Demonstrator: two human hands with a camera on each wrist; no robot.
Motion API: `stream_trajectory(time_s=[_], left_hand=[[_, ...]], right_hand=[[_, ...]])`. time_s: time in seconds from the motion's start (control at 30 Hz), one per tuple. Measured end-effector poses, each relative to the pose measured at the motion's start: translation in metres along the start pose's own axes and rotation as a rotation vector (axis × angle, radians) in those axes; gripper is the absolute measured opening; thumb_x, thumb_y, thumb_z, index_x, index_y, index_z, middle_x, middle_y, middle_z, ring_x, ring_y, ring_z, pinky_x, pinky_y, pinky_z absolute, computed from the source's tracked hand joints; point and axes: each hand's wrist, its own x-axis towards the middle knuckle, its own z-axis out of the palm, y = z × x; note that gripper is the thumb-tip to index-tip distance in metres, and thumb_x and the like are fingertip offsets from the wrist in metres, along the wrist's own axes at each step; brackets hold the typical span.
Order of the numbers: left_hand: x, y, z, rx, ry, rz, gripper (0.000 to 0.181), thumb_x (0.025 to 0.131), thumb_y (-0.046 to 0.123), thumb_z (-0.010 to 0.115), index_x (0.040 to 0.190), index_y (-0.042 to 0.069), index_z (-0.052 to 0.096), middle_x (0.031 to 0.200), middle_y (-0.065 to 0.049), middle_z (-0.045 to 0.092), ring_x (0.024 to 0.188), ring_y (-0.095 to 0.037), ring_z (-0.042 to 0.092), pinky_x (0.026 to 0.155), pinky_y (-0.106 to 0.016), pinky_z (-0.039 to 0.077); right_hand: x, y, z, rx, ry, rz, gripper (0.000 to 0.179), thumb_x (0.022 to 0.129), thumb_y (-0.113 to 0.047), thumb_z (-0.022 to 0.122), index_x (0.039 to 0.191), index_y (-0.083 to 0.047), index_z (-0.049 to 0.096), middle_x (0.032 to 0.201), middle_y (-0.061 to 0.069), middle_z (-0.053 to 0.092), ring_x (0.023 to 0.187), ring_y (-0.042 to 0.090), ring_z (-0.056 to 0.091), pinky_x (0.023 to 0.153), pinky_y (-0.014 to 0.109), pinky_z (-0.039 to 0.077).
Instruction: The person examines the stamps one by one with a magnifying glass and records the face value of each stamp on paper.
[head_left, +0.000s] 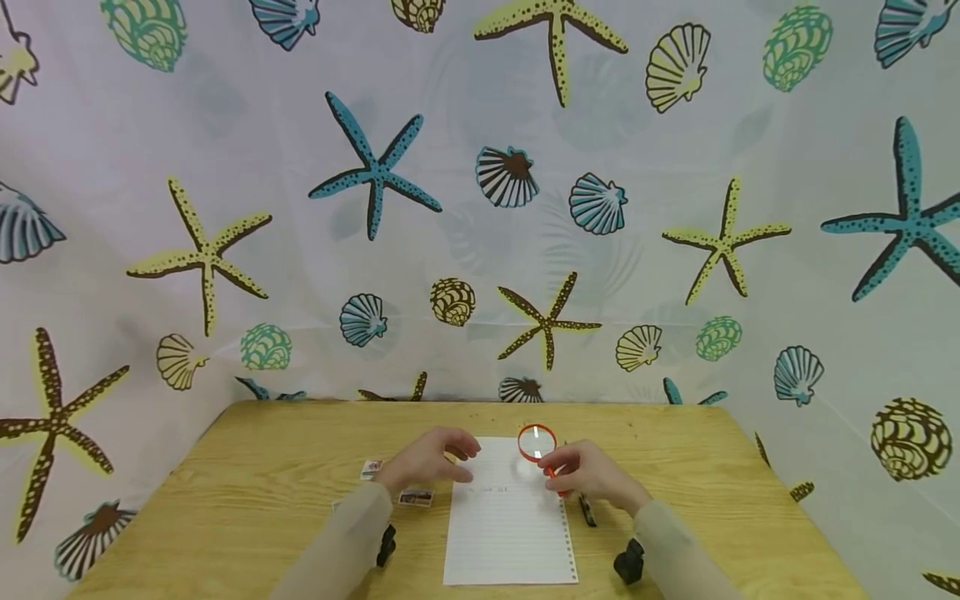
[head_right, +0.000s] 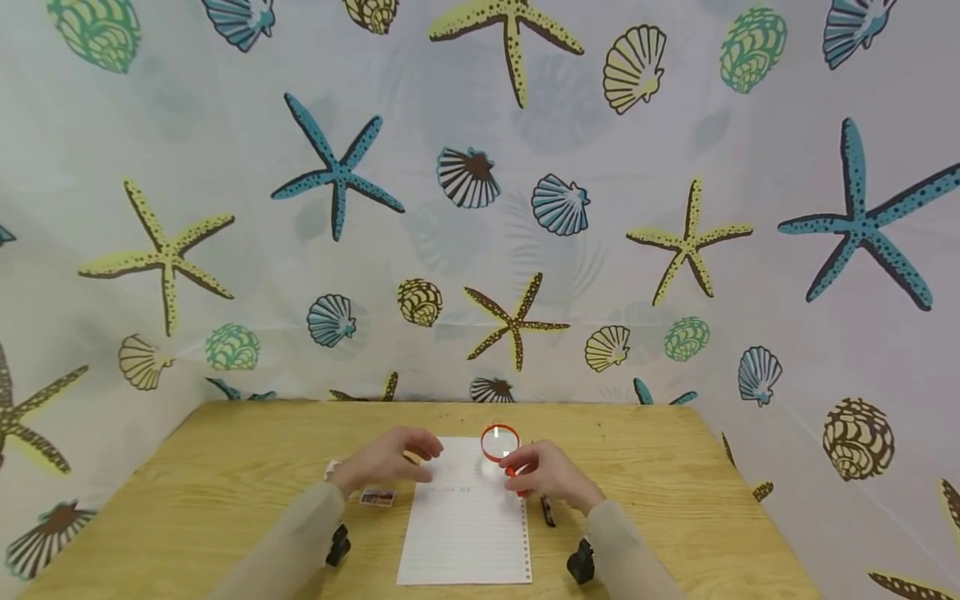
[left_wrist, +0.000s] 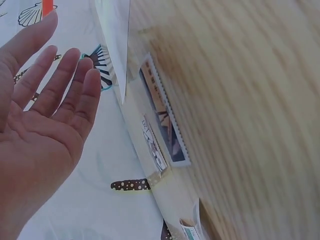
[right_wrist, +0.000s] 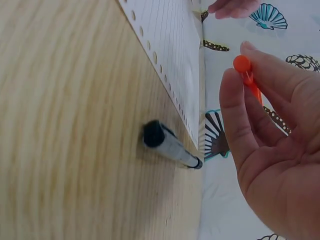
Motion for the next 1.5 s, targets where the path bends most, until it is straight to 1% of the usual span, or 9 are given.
stream_trajectory(time_s=[0.17, 0.27, 0.47, 0.63, 0.8, 0.93, 1.13, 1.4, 1.5], left_hand=[[0.004, -0.003, 0.003, 0.033, -0.03, 0.021, 0.035, 0.082, 0.009, 0.078, 0.115, 0.004, 0.067, 0.115, -0.014, 0.066, 0.111, -0.032, 0.059, 0.097, -0.049, 0.048], [0.006, -0.002, 0.004, 0.048, -0.049, 0.02, 0.033, 0.081, 0.009, 0.079, 0.112, 0.005, 0.069, 0.113, -0.012, 0.067, 0.111, -0.03, 0.059, 0.096, -0.049, 0.048], [0.009, -0.002, 0.006, 0.062, -0.09, -0.014, 0.029, 0.08, 0.009, 0.08, 0.108, 0.008, 0.073, 0.111, -0.006, 0.068, 0.108, -0.025, 0.059, 0.092, -0.044, 0.05], [0.009, -0.003, 0.008, 0.07, -0.116, -0.027, 0.026, 0.08, 0.005, 0.079, 0.105, 0.01, 0.075, 0.113, -0.003, 0.067, 0.107, -0.025, 0.058, 0.088, -0.042, 0.05], [0.009, -0.004, 0.009, 0.042, -0.157, -0.026, 0.029, 0.079, -0.005, 0.075, 0.105, 0.009, 0.075, 0.12, -0.004, 0.066, 0.112, -0.028, 0.055, 0.098, -0.049, 0.045], [0.01, -0.007, 0.009, 0.03, -0.179, -0.028, 0.035, 0.077, -0.009, 0.075, 0.106, 0.009, 0.074, 0.126, -0.004, 0.064, 0.119, -0.029, 0.053, 0.104, -0.054, 0.041], [0.009, -0.008, 0.006, 0.034, -0.169, -0.046, 0.04, 0.073, -0.009, 0.077, 0.108, 0.011, 0.074, 0.127, -0.006, 0.061, 0.119, -0.029, 0.052, 0.104, -0.055, 0.04], [0.008, -0.009, 0.005, 0.039, -0.165, -0.049, 0.044, 0.07, -0.008, 0.082, 0.108, 0.012, 0.073, 0.129, -0.007, 0.059, 0.124, -0.031, 0.049, 0.107, -0.054, 0.038], [0.009, -0.012, 0.007, 0.013, -0.168, -0.052, 0.045, 0.069, -0.009, 0.082, 0.109, 0.011, 0.072, 0.131, -0.007, 0.059, 0.13, -0.033, 0.046, 0.11, -0.054, 0.035]], right_hand=[[-0.006, 0.0, -0.006, -0.017, 0.026, 0.018, 0.031, 0.088, -0.007, 0.072, 0.118, 0.001, 0.069, 0.112, 0.02, 0.069, 0.079, 0.014, 0.062, 0.071, 0.037, 0.058], [-0.008, 0.002, -0.01, 0.017, 0.022, 0.022, 0.033, 0.088, -0.005, 0.072, 0.119, 0.004, 0.067, 0.113, 0.023, 0.068, 0.079, 0.013, 0.063, 0.072, 0.035, 0.058], [-0.013, 0.012, -0.019, 0.029, 0.018, 0.029, 0.033, 0.088, -0.006, 0.072, 0.119, 0.004, 0.067, 0.113, 0.021, 0.068, 0.081, 0.014, 0.065, 0.07, 0.032, 0.058], [-0.018, 0.02, -0.027, 0.04, 0.013, 0.039, 0.036, 0.087, -0.01, 0.074, 0.119, 0.004, 0.067, 0.113, 0.021, 0.067, 0.083, 0.016, 0.066, 0.072, 0.032, 0.059], [-0.022, 0.026, -0.033, 0.041, 0.0, 0.033, 0.036, 0.087, -0.01, 0.074, 0.119, 0.006, 0.065, 0.112, 0.024, 0.066, 0.086, 0.015, 0.066, 0.072, 0.033, 0.059], [-0.026, 0.027, -0.039, 0.036, 0.011, 0.041, 0.038, 0.088, -0.012, 0.073, 0.12, 0.006, 0.064, 0.113, 0.024, 0.066, 0.086, 0.014, 0.066, 0.073, 0.032, 0.059], [-0.034, 0.03, -0.048, 0.01, 0.044, 0.069, 0.039, 0.086, -0.014, 0.076, 0.119, 0.005, 0.066, 0.111, 0.019, 0.067, 0.086, 0.015, 0.064, 0.072, 0.03, 0.058], [-0.04, 0.044, -0.056, -0.044, 0.064, 0.081, 0.034, 0.086, -0.011, 0.075, 0.116, 0.003, 0.068, 0.114, 0.019, 0.067, 0.094, 0.018, 0.062, 0.073, 0.028, 0.056], [-0.042, 0.046, -0.058, -0.039, 0.065, 0.094, 0.035, 0.086, -0.012, 0.076, 0.116, 0.003, 0.068, 0.113, 0.018, 0.067, 0.094, 0.018, 0.062, 0.074, 0.03, 0.056]])
